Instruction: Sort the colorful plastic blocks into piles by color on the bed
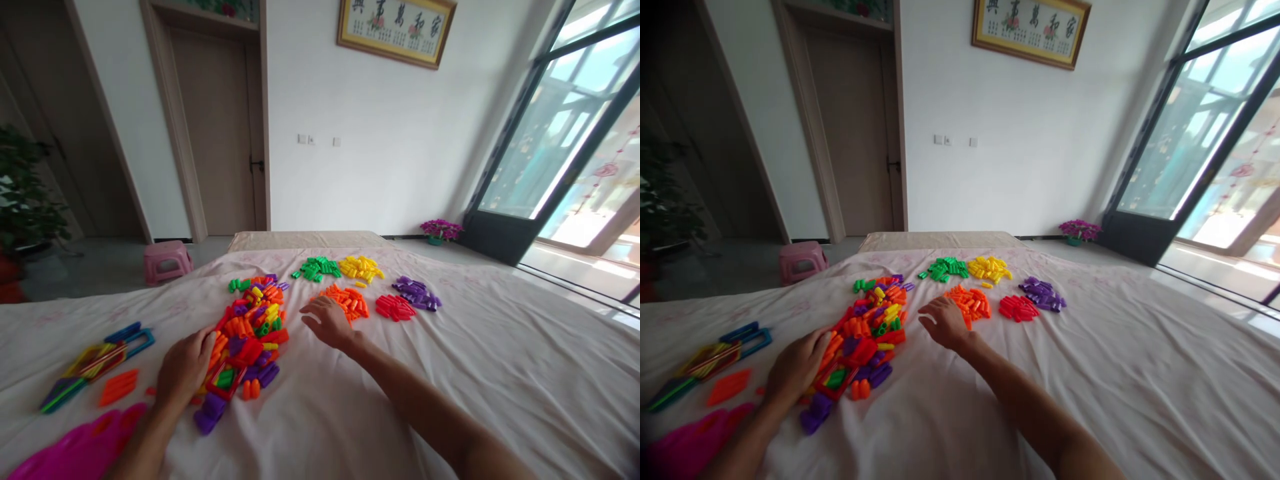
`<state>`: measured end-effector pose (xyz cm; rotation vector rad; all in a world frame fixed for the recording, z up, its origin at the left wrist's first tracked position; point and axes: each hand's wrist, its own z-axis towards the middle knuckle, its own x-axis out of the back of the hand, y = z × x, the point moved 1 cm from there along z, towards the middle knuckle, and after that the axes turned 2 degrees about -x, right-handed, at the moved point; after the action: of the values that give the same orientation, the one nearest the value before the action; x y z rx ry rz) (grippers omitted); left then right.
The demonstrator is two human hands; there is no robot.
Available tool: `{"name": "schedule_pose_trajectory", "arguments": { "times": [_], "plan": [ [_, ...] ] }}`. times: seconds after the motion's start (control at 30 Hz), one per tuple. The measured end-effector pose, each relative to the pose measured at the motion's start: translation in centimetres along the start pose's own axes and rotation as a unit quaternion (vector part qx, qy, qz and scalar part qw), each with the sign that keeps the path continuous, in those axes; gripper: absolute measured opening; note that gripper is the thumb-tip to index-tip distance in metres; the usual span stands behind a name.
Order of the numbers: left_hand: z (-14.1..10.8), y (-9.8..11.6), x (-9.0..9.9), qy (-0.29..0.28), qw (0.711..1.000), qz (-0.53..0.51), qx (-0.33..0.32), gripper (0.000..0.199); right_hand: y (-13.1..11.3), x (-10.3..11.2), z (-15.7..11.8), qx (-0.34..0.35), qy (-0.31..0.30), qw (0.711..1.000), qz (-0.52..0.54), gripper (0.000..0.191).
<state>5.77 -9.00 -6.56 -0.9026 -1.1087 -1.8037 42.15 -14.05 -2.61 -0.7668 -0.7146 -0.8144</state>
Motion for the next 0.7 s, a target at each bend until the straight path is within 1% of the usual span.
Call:
{"name": "schedule_pose_trajectory", "arguments": {
  "times": [0.1,0.17,0.2,0.3,0.37,0.43,0.5,0.57,0.6,0.63,0.7],
  "plan": [
    [0.0,-0.1,-0.1,-0.004,1.000,-0.003,-0.002,0.057,-2.7,-1.9,1.2,0.026,-0.031,0.998,0.044,0.015],
    [0.0,-0.1,-0.2,-0.001,1.000,-0.004,-0.005,0.056,-3.7,-3.1,1.3,0.033,-0.057,0.997,0.049,0.014],
    [0.1,-0.1,-0.2,0.001,1.000,-0.005,-0.005,0.055,-4.0,-3.6,1.2,0.030,-0.071,0.996,0.049,0.017],
    [0.1,-0.1,-0.2,0.004,1.000,-0.004,-0.003,0.053,-4.0,-4.7,0.8,-0.003,-0.101,0.993,0.067,0.026],
    [0.2,-0.1,-0.2,0.003,1.000,-0.004,-0.001,0.053,-3.6,-4.9,0.5,-0.022,-0.108,0.990,0.093,0.024],
    [0.2,-0.1,-0.2,0.001,1.000,-0.006,-0.001,0.054,-3.2,-4.9,0.3,-0.031,-0.100,0.986,0.131,0.017],
    [0.2,-0.2,-0.3,-0.001,1.000,-0.008,0.001,0.054,-2.8,-4.8,0.3,-0.033,-0.076,0.980,0.183,0.014],
    [0.2,-0.2,-0.3,-0.006,1.000,-0.013,0.002,0.055,-2.4,-4.9,0.2,-0.049,-0.044,0.969,0.239,0.019],
    [0.2,-0.2,-0.3,-0.006,1.000,-0.018,0.002,0.056,-2.2,-5.0,0.2,-0.071,-0.035,0.959,0.272,0.024],
    [0.2,-0.2,-0.3,-0.003,1.000,-0.024,0.003,0.057,-2.1,-5.2,0.2,-0.102,-0.034,0.946,0.306,0.031],
    [0.1,-0.1,-0.3,0.010,0.999,-0.033,0.001,0.059,-1.9,-5.6,0.1,-0.174,-0.052,0.910,0.374,0.043]
  ]
}}
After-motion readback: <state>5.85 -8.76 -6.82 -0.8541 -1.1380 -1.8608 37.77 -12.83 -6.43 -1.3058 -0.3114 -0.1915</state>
